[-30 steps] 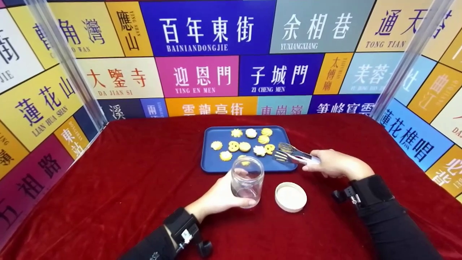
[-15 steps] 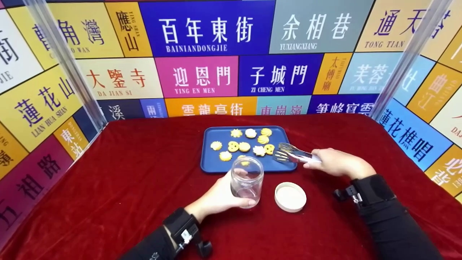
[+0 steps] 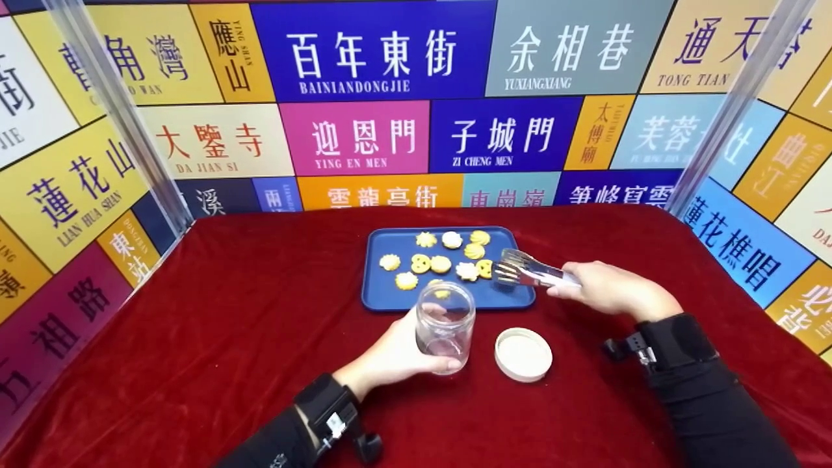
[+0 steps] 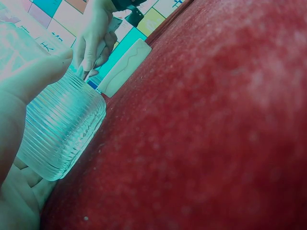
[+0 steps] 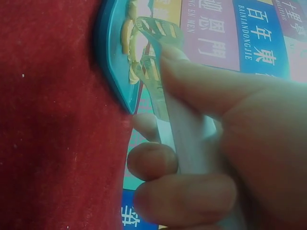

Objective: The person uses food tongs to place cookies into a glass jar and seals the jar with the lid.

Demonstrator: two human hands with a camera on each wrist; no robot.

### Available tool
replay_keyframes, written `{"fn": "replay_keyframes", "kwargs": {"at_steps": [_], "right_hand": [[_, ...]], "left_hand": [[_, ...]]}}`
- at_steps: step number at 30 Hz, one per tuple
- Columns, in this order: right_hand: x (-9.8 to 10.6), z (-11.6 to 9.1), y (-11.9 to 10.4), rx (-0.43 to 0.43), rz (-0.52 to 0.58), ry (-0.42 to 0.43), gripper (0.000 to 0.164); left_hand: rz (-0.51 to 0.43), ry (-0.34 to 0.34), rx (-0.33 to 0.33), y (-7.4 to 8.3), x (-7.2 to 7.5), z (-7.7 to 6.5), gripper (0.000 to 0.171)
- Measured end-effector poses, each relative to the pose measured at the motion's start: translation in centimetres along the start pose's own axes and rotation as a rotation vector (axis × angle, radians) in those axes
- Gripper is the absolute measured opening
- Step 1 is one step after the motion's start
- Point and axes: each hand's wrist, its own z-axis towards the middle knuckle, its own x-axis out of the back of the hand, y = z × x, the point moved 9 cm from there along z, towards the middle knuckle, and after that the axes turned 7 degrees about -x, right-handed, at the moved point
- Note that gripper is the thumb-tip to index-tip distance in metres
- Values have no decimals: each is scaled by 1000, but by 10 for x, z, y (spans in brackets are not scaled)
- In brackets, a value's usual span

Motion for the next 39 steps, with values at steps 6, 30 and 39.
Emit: {"fn": "replay_keyframes", "kwargs": {"at_steps": [6,30,39], "right_hand": [[8,-2,-5,2,19,50,43],[38,-31,-54,83,59,124,45],[44,-50,-87,160,75,116,42]], "left_hand": [[-4,1,-1,0,0,0,83],[4,1,1,0,0,0,87],[-20,0,14,-1,-1,-1,85]]}}
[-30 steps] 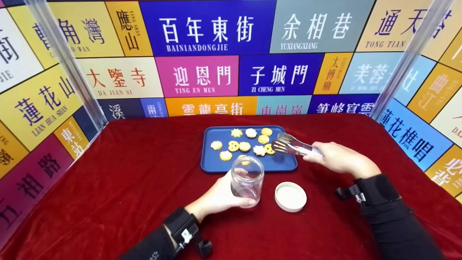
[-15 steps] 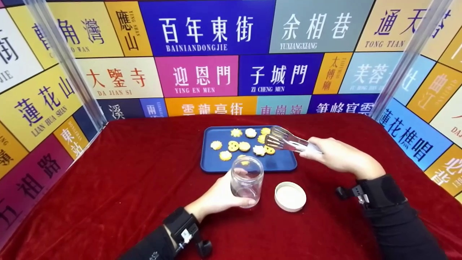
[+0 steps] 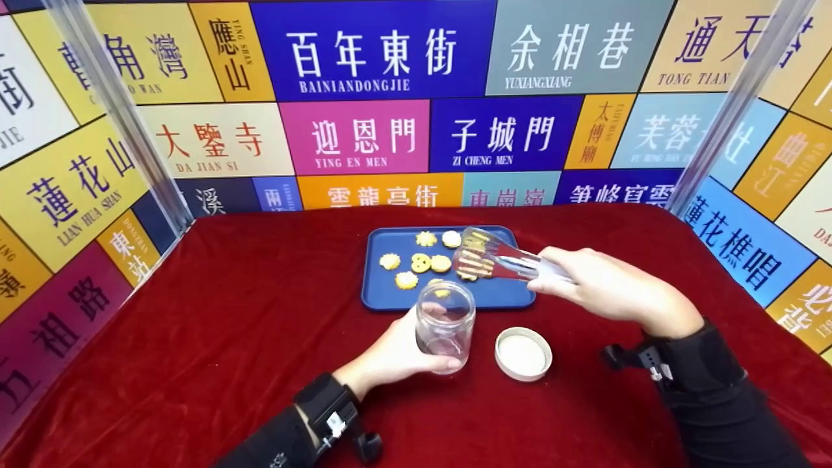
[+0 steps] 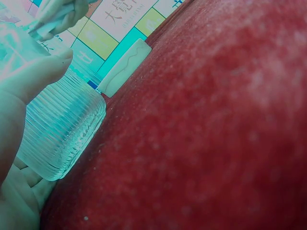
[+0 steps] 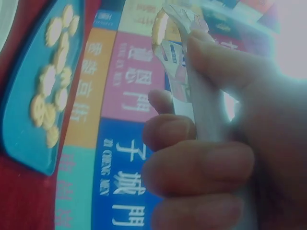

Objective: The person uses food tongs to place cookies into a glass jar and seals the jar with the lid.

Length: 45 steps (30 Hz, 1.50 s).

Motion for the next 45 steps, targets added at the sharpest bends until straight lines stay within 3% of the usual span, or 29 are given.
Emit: {"fn": "replay_keyframes", "kwargs": {"at_steps": [8,14,22,45], "right_hand": [[-3,-9,-23,62,24,-66,36],[-7,-10,-28,72,8,-96,41],[-10,-12,-35,114,6,-113,33],[-17,-13,-35,129,56,-178,41]], "left_hand": [[9,-2,7,-1,1,1,84],[19,-1,4,-1,1,1,85],[10,-4,-3,-1,0,1,85],[-1,-11,17,-2,0,0,85]]}}
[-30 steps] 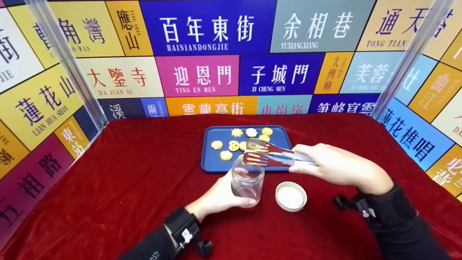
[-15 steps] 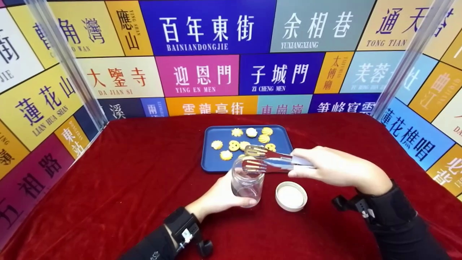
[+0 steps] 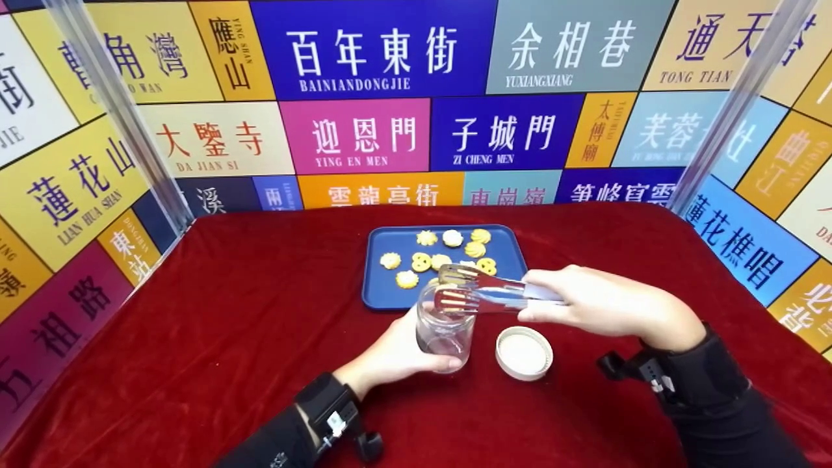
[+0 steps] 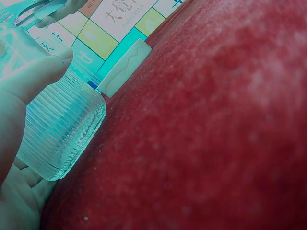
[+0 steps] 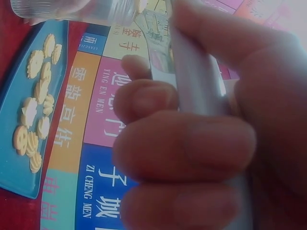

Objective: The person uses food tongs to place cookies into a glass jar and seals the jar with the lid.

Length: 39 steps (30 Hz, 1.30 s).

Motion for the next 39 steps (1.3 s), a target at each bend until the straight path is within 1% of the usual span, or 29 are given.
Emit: {"fn": "replay_keyframes", "kwargs": {"at_steps": [5,12,25,29,32,36,39], "right_hand": [[-1,1,2,-19,5,-6,42],[-1,2,3,-42,16,-22,45],[-2,3,3,-29,2,-17,42],[2,3,3,-19,-6,9,40],[6,3,6,-35,1,51,39],[14,4,17,-87,-9,127,40],[19,6,26,-126,-36,177,45]], "left_hand": [[2,4,1,-1,0,0,85],[-16,10,-23,1,0,1,85],[-10,9,-17,2,0,0,86],[-11,12,-22,2,0,0,84],[-13,17,-26,2,0,0,82],[-15,21,-27,1,0,1,80],[0,20,-27,2,0,0,82]]}}
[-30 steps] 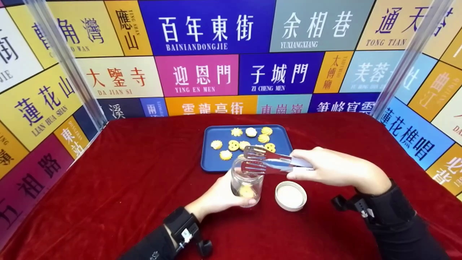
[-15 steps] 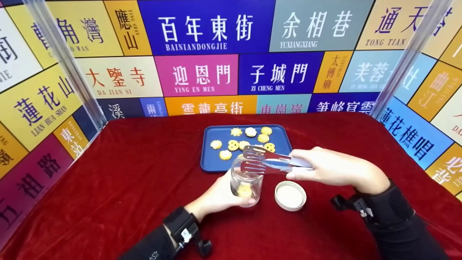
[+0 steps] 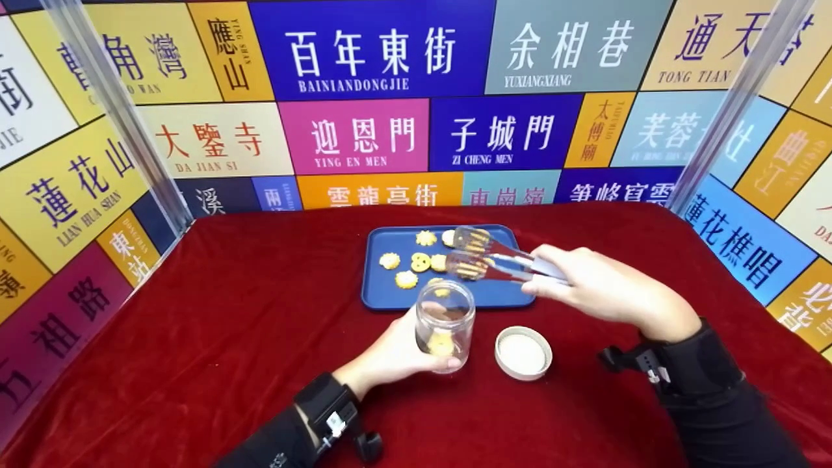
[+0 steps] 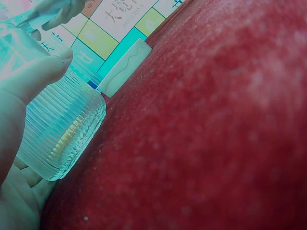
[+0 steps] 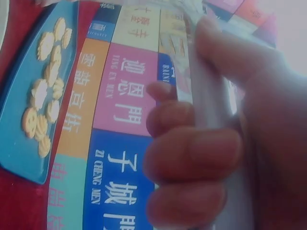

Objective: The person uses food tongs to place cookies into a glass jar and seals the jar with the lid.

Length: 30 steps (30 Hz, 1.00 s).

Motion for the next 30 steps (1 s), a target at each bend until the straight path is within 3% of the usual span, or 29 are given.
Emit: {"fn": "replay_keyframes", "kwargs": {"at_steps": [6,10,30], "right_hand": [[2,9,23,-71,-58,62,50],[-2,14,39,-118,-69,57,49],[-33,26,91,-204,-48,-108,47]], "left_hand": [[10,4,0,0,0,0,85],[6,4,0,1,1,-1,83],[-17,-4,-10,3,0,0,78]]}}
